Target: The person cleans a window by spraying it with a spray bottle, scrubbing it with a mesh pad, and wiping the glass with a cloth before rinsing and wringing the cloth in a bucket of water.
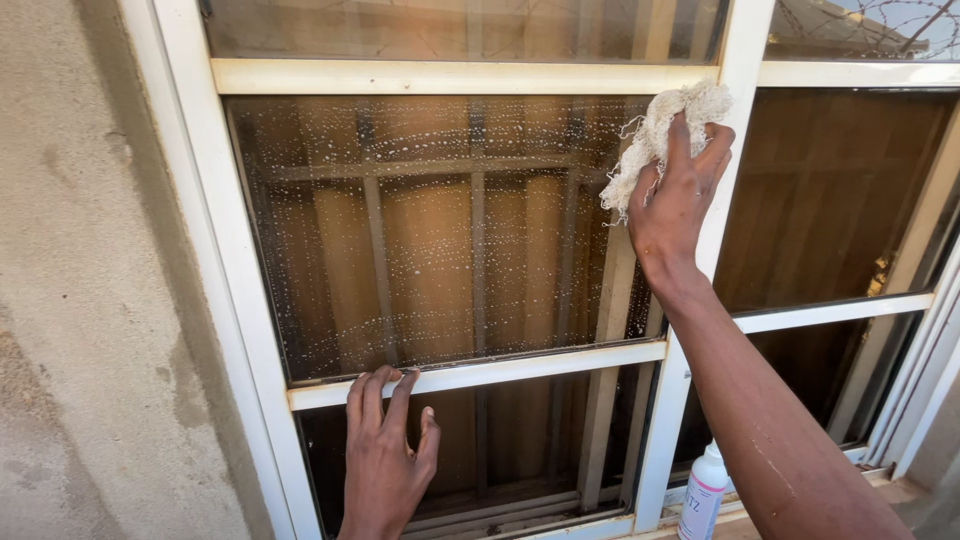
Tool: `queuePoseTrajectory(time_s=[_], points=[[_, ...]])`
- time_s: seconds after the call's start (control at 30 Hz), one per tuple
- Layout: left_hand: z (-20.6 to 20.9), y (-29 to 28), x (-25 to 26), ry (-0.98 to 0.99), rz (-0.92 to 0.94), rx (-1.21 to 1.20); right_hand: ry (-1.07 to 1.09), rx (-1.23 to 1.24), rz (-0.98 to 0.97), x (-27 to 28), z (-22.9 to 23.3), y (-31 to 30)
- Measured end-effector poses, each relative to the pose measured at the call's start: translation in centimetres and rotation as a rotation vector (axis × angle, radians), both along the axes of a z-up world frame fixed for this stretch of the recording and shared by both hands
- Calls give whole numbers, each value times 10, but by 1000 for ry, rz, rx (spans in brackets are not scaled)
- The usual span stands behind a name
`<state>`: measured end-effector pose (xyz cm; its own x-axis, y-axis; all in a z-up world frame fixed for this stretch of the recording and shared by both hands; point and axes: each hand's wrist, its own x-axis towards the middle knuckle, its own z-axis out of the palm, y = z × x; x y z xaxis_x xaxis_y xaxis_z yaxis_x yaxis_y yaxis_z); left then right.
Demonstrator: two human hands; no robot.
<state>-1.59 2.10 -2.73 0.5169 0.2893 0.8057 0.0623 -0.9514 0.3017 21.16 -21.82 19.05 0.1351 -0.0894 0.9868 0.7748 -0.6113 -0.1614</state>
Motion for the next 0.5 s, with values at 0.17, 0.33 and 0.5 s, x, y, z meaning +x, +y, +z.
queuePoseTrajectory(time_s=[0.17,0.33,0.5], points=[[4,-1,-1,13,12,23,-37,44,-47,-2,1,24],[17,-3,-8,90,23,42,-66,-26,-16,-24,-3,63],[30,-8,-23,61,-60,40,-84,-93,65,-64,-3,111]])
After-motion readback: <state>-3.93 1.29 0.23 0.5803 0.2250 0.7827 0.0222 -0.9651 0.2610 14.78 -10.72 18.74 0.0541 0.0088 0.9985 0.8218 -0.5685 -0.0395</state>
